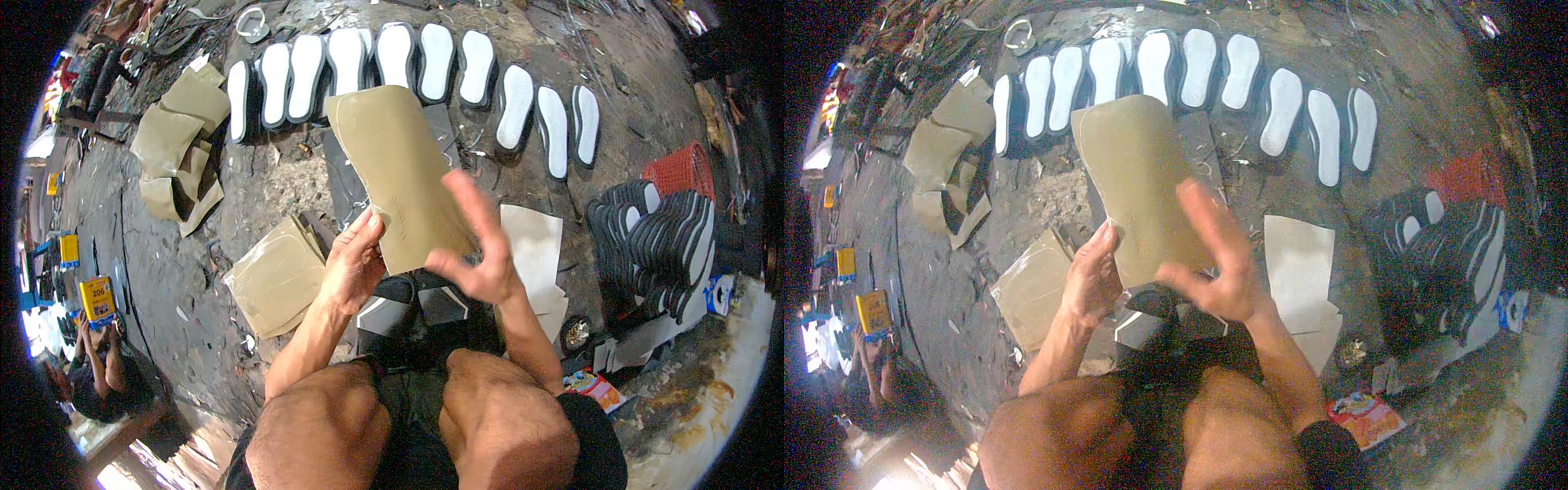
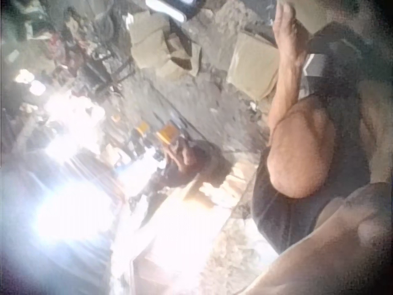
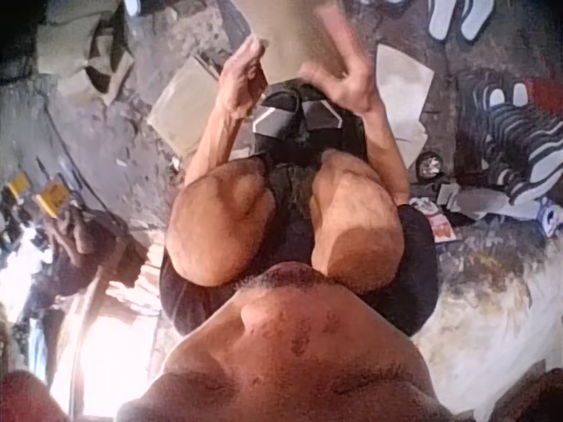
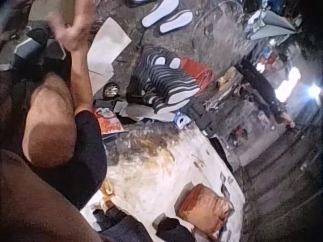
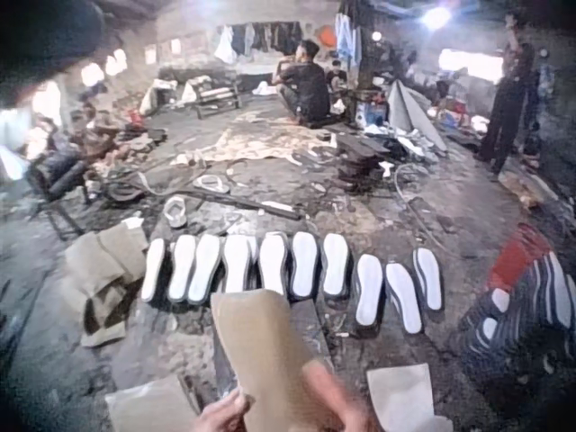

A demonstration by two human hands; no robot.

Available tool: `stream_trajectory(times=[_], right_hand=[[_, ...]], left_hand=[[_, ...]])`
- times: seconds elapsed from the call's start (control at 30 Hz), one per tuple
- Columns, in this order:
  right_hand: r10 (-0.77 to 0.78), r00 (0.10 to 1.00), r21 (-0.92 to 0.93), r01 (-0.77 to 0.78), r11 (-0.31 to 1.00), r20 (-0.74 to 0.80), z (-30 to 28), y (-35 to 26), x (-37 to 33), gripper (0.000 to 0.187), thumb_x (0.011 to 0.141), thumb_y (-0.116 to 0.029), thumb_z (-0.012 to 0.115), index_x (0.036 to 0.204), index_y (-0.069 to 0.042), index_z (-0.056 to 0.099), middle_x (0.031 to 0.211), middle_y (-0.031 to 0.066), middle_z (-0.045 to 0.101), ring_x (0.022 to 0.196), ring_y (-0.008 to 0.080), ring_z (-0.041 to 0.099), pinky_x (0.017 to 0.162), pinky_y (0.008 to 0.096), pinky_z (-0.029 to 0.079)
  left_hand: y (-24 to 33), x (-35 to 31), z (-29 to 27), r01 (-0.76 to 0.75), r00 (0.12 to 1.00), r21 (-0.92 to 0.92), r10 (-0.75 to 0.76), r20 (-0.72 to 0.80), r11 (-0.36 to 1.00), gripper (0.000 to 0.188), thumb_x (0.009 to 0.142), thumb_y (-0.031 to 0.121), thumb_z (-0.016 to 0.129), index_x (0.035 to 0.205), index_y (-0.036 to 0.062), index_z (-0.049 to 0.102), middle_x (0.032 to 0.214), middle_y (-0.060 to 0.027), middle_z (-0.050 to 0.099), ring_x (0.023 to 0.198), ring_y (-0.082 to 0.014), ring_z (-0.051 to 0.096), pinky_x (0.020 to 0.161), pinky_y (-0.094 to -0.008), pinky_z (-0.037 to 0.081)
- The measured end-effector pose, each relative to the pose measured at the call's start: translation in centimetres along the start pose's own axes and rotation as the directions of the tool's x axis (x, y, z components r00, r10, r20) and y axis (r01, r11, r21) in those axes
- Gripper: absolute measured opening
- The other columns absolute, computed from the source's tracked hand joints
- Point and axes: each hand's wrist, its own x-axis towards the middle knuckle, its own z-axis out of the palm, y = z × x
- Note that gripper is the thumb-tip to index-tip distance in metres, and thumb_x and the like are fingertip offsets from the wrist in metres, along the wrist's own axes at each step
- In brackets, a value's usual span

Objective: The person sits on the floor and repeatedly picks up black and white insoles, flips them, and places them on or under cardboard pieces. The person also handles loose cardboard pieces and stacks them nearby.

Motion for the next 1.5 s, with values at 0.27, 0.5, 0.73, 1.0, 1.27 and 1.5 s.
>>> stream_trajectory(times=[0.27, 0.5, 0.73, 1.0, 1.27, 1.5], right_hand=[[-0.341, 0.94, -0.326, 0.323, 0.888, 0.004, 1.7, -2.0, 0.4, 0.051, 0.074, -0.007, 0.081, 0.124, -0.012, 0.072, 0.13, 0.0098, 0.069, 0.118, 0.0312, 0.067, 0.09, 0.0382, 0.055], [-0.415, 0.91, -0.417, 0.383, 0.824, 0.014, 1.8, -3.8, 0.4, 0.037, 0.077, -0.007, 0.08, 0.113, -0.014, 0.075, 0.116, 0.0017, 0.075, 0.113, 0.0238, 0.07, 0.075, 0.0304, 0.051], [-0.324, 0.929, -0.131, 0.304, 0.944, -0.177, 2.5, -4.5, 0.4, 0.03, 0.079, -0.012, 0.076, 0.109, -0.011, 0.074, 0.12, 0.0043, 0.072, 0.113, 0.0246, 0.068, 0.094, 0.0375, 0.054], [-0.492, 0.863, -0.347, 0.498, 0.795, 0.114, 0.0, -4.0, 0.6, 0.018, 0.088, -0.018, 0.067, 0.104, -0.017, 0.075, 0.12, -0.0014, 0.073, 0.117, 0.0212, 0.067, 0.1, 0.0383, 0.052], [-0.508, 0.847, -0.338, 0.529, 0.778, 0.157, 0.2, -3.3, -0.5, 0.018, 0.089, -0.019, 0.067, 0.104, -0.018, 0.075, 0.12, -0.0026, 0.073, 0.117, 0.0196, 0.067, 0.101, 0.0385, 0.051], [-0.488, 0.861, -0.347, 0.505, 0.79, 0.143, 0.5, -2.8, -1.2, 0.017, 0.089, -0.019, 0.068, 0.104, -0.017, 0.075, 0.119, -0.0025, 0.073, 0.116, 0.0194, 0.067, 0.099, 0.0384, 0.051]], left_hand=[[0.3, -0.8, 0.3, -0.048, 0.997, -0.025, 0.049, 0.052, 0.999, 0.048, 0.108, 0.031, 0.05, 0.148, 0.0041, 0.047, 0.138, -0.005, 0.061, 0.125, -0.0158, 0.059, 0.103, -0.034, 0.051], [0.4, -1.6, -0.2, -0.026, 0.993, -0.169, 0.044, 0.106, 0.985, 0.061, 0.1, 0.026, 0.063, 0.152, 0.0028, 0.041, 0.14, -0.0076, 0.059, 0.124, -0.0195, 0.059, 0.104, -0.0354, 0.05], [1.8, -2.3, 1.0, -0.031, 0.996, -0.119, 0.041, 0.079, 0.992, 0.081, 0.078, -0.003, 0.066, 0.153, 0.0009, 0.037, 0.137, -0.0119, 0.059, 0.125, -0.0221, 0.058, 0.105, -0.0354, 0.049], [2.4, -2.2, 1.5, -0.059, 0.997, 0.031, 0.06, -0.044, 0.998, 0.071, 0.079, -0.002, 0.078, 0.141, 0.0019, 0.044, 0.125, -0.0158, 0.064, 0.108, -0.0255, 0.068, 0.093, -0.0419, 0.058], [1.7, -1.8, 1.3, -0.11, 0.979, 0.253, 0.148, -0.138, 0.961, 0.069, 0.071, -0.006, 0.079, 0.132, 0.0004, 0.048, 0.117, -0.0148, 0.066, 0.105, -0.024, 0.067, 0.092, -0.0384, 0.057], [1.8, -1.5, 2.5, -0.078, 0.962, 0.256, 0.14, -0.233, 0.964, 0.058, 0.077, -0.003, 0.076, 0.128, -0.0014, 0.05, 0.114, -0.0161, 0.067, 0.099, -0.0236, 0.068, 0.089, -0.0378, 0.058]])
